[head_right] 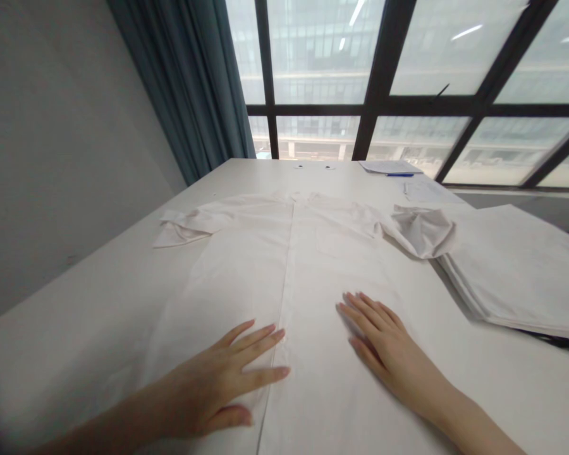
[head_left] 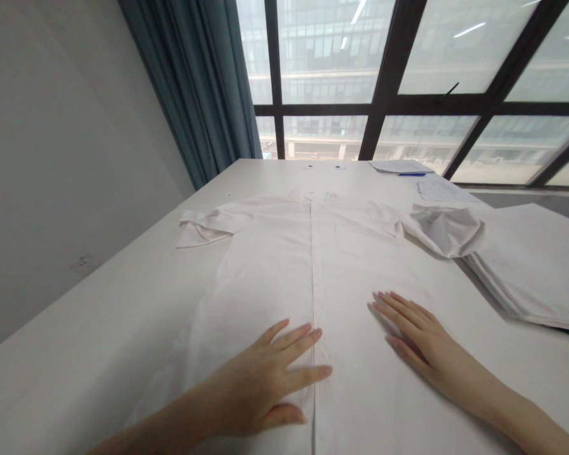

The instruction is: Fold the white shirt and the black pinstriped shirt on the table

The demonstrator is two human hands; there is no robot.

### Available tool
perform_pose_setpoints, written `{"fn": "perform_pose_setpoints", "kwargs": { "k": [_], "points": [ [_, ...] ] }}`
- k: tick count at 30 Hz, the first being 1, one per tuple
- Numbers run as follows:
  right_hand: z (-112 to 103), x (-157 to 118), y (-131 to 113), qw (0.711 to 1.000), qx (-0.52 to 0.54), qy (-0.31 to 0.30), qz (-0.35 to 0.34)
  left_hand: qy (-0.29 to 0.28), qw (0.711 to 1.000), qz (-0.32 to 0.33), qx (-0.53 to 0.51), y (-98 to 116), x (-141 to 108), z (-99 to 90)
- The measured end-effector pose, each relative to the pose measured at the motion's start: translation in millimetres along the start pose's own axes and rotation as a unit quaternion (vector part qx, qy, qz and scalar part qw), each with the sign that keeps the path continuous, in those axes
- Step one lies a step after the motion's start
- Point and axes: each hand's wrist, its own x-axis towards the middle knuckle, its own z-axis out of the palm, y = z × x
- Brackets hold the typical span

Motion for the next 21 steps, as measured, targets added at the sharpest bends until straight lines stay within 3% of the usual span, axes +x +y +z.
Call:
{"fn": "perform_pose_setpoints", "kwargs": {
  "k": [4,7,14,21],
  "points": [
    [-9,7,-25,0.991,0.048,-0.045,-0.116,0.019,1.0,0.016,-0.003,4,-1,0.8],
    [-8,18,-38,0.983,0.059,-0.056,-0.166,0.016,1.0,0.015,0.002,4,-1,2.5],
    [7,77,-27,0.988,0.017,-0.064,-0.138,-0.017,0.999,0.042,0.007,5,-3,-0.8],
    [16,134,-4,0.992,-0.021,-0.061,-0.107,0.006,0.999,0.042,0.004,7,-4,-2.9]
  ]
}}
